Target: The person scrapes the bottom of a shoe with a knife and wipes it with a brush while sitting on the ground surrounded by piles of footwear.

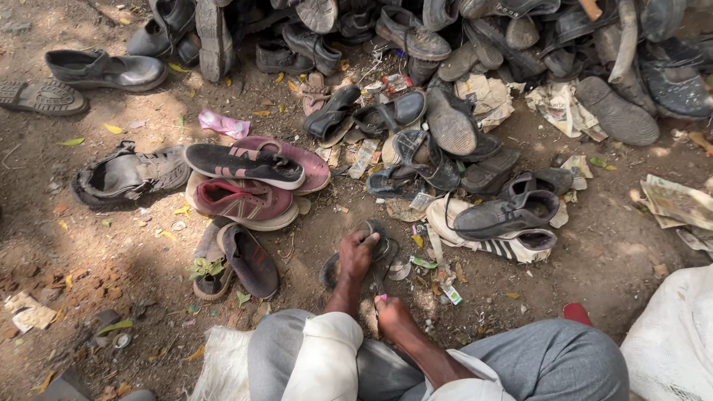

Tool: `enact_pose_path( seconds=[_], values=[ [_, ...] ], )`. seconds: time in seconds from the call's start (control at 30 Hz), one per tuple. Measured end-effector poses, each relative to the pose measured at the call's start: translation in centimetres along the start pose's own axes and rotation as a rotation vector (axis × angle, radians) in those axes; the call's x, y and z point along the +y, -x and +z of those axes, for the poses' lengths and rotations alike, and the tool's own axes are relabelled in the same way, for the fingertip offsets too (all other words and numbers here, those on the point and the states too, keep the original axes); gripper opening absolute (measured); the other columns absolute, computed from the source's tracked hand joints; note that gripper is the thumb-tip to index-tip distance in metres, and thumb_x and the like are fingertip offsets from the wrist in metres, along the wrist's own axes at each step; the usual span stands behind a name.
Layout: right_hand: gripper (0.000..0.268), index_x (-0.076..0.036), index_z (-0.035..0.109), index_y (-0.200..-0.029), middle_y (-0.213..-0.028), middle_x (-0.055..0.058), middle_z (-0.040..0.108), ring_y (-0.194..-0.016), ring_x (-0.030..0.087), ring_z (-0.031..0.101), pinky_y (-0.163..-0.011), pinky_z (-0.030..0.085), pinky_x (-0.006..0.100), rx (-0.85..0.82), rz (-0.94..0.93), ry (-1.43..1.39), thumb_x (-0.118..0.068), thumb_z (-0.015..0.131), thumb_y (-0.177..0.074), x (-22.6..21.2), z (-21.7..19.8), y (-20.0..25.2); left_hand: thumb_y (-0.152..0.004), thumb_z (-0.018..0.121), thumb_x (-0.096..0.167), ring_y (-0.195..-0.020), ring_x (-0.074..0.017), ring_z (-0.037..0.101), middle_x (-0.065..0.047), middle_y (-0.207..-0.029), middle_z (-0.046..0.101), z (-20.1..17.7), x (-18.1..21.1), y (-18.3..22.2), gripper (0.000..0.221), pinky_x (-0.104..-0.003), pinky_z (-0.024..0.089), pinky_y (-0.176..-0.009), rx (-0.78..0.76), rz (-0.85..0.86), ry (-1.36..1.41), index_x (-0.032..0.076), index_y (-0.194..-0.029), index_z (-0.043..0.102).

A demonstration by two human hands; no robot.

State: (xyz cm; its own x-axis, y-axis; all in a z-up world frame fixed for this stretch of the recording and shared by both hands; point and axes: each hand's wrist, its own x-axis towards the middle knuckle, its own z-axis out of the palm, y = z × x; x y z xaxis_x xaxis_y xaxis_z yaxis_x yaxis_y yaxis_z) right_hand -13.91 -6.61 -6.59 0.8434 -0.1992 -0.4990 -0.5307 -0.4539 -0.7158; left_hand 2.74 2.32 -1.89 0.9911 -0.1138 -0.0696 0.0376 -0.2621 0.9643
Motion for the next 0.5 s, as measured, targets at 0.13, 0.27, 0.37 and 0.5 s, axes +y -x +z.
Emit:
enact_pose_path(
  seconds=[0.13,0.27,0.37,0.5],
  values=[
    [0.036,-0.003,0.065,-0.11,-0.069,0.012,0.058,-0.06,0.029,0.051,-0.056,0.042,0.051,-0.142,0.269,-0.295,-0.028,0.039,-0.109,-2.9,-2.8,-1.7,-0.086,0.079,0.017,-0.076,-0.0186,0.061,-0.008,-0.082,0.067,-0.6,0.8,0.1,0.015,-0.038,0.05,-0.074,0.017,-0.108,0.17,0.002,-0.083,0.078],
    [0.043,-0.004,0.07,-0.101,-0.066,0.011,0.064,-0.06,0.021,0.062,-0.058,0.047,0.04,-0.065,0.088,0.038,-0.029,0.037,-0.111,-2.7,-1.2,-0.9,-0.087,0.079,0.018,-0.076,-0.0199,0.061,-0.004,-0.081,0.065,-0.1,0.2,0.3,0.019,-0.037,0.054,-0.076,0.073,-0.186,0.134,0.002,-0.077,0.079],
    [0.05,0.0,0.075,-0.091,-0.065,0.01,0.063,-0.058,0.019,0.062,-0.056,0.046,0.036,0.026,-0.005,0.131,-0.032,0.043,-0.112,-1.6,-0.9,-0.3,-0.09,0.08,0.013,-0.095,-0.0137,0.064,-0.006,-0.079,0.078,0.3,-0.5,-0.3,0.013,-0.033,0.036,-0.093,0.155,0.108,0.072,0.002,-0.087,0.085],
    [0.048,-0.001,0.074,-0.094,-0.065,0.009,0.063,-0.057,0.019,0.062,-0.055,0.045,0.037,-0.027,0.105,0.083,-0.033,0.044,-0.111,-2.1,-0.5,-1.7,-0.095,0.074,0.019,-0.068,-0.0099,0.053,0.001,-0.076,0.066,-0.5,-0.6,-1.2,0.019,-0.029,0.044,-0.061,0.029,-0.235,0.366,0.001,-0.089,0.078]
  ],
)
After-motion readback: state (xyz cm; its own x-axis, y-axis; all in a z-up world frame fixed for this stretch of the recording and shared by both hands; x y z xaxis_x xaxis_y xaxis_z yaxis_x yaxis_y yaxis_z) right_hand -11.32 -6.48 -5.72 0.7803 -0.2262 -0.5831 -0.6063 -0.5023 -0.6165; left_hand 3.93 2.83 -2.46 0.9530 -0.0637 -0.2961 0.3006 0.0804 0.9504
